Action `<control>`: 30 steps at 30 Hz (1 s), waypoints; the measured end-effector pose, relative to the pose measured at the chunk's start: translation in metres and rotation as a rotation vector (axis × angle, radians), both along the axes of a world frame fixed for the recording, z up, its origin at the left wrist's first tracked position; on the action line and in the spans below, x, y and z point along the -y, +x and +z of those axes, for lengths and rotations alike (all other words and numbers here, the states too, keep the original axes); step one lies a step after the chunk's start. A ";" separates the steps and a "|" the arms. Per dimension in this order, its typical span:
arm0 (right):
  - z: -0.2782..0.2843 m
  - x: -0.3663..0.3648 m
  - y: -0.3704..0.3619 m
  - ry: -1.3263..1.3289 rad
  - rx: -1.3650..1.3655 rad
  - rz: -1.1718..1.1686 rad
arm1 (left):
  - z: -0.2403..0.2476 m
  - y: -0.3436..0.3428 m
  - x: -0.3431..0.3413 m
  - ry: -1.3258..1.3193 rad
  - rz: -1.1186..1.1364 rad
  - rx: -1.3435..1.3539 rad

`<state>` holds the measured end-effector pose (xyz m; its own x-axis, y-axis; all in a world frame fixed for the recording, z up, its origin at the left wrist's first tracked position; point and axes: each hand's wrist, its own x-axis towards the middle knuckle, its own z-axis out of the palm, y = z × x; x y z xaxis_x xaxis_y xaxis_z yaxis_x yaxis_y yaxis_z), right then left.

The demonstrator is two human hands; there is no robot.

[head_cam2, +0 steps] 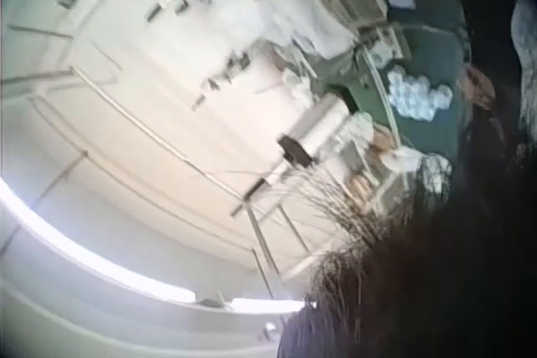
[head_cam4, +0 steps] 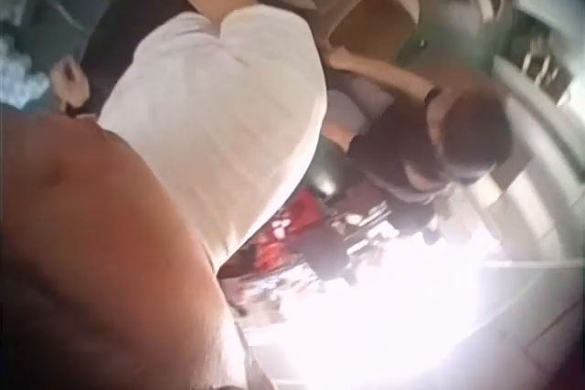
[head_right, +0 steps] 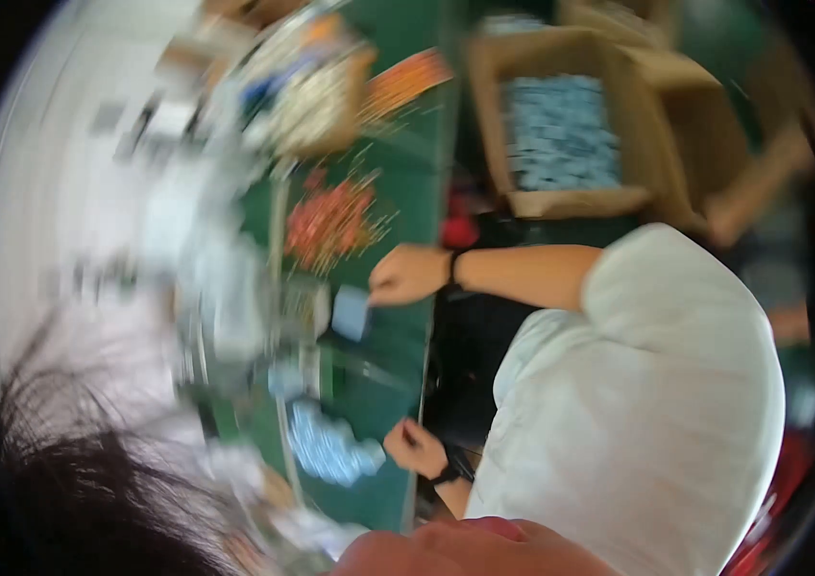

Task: Assembling small components into plastic housings at a factory workstation.

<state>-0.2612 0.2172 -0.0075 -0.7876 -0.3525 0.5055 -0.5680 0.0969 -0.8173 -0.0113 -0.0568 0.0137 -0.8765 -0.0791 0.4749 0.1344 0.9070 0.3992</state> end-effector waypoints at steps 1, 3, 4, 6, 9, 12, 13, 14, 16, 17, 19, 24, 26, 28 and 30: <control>0.002 -0.009 0.004 0.064 0.090 -0.035 | -0.012 0.018 -0.009 0.057 0.029 0.020; 0.011 -0.036 0.010 0.157 0.126 -0.036 | -0.026 0.050 -0.026 0.172 0.143 0.035; 0.009 -0.041 0.008 0.213 -0.001 -0.070 | -0.035 0.079 -0.032 0.224 0.287 0.063; 0.000 -0.044 0.015 0.242 0.298 -0.073 | -0.072 0.158 -0.040 0.314 0.604 -0.002; -0.037 -0.077 0.002 0.238 0.250 -0.148 | -0.139 0.280 -0.072 0.535 1.250 0.190; -0.004 -0.049 0.031 0.451 -0.045 0.069 | -0.214 0.397 -0.151 0.419 1.738 0.392; 0.030 -0.037 0.053 0.534 -0.149 0.154 | -0.216 0.416 -0.185 0.481 1.906 0.534; 0.042 -0.015 0.067 0.542 -0.191 0.222 | -0.224 0.427 -0.208 0.534 2.051 0.684; 0.050 0.044 0.089 0.605 -0.316 0.809 | -0.255 0.434 -0.265 0.845 2.105 0.731; 0.054 0.068 0.111 0.612 -0.341 0.872 | -0.269 0.442 -0.290 1.068 2.054 0.774; 0.070 0.106 0.160 0.663 -0.312 1.060 | -0.279 0.447 -0.321 1.321 1.992 0.791; 0.083 0.153 0.201 0.795 -0.408 1.249 | -0.293 0.415 -0.317 1.760 2.581 0.133; 0.058 0.177 0.203 0.799 -0.429 1.289 | -0.315 0.423 -0.294 1.802 2.722 -0.349; 0.039 0.196 0.205 0.840 -0.407 1.295 | -0.319 0.440 -0.283 1.593 2.793 -0.693; 0.025 0.211 0.210 0.864 -0.402 1.311 | -0.318 0.461 -0.260 1.392 2.806 -0.858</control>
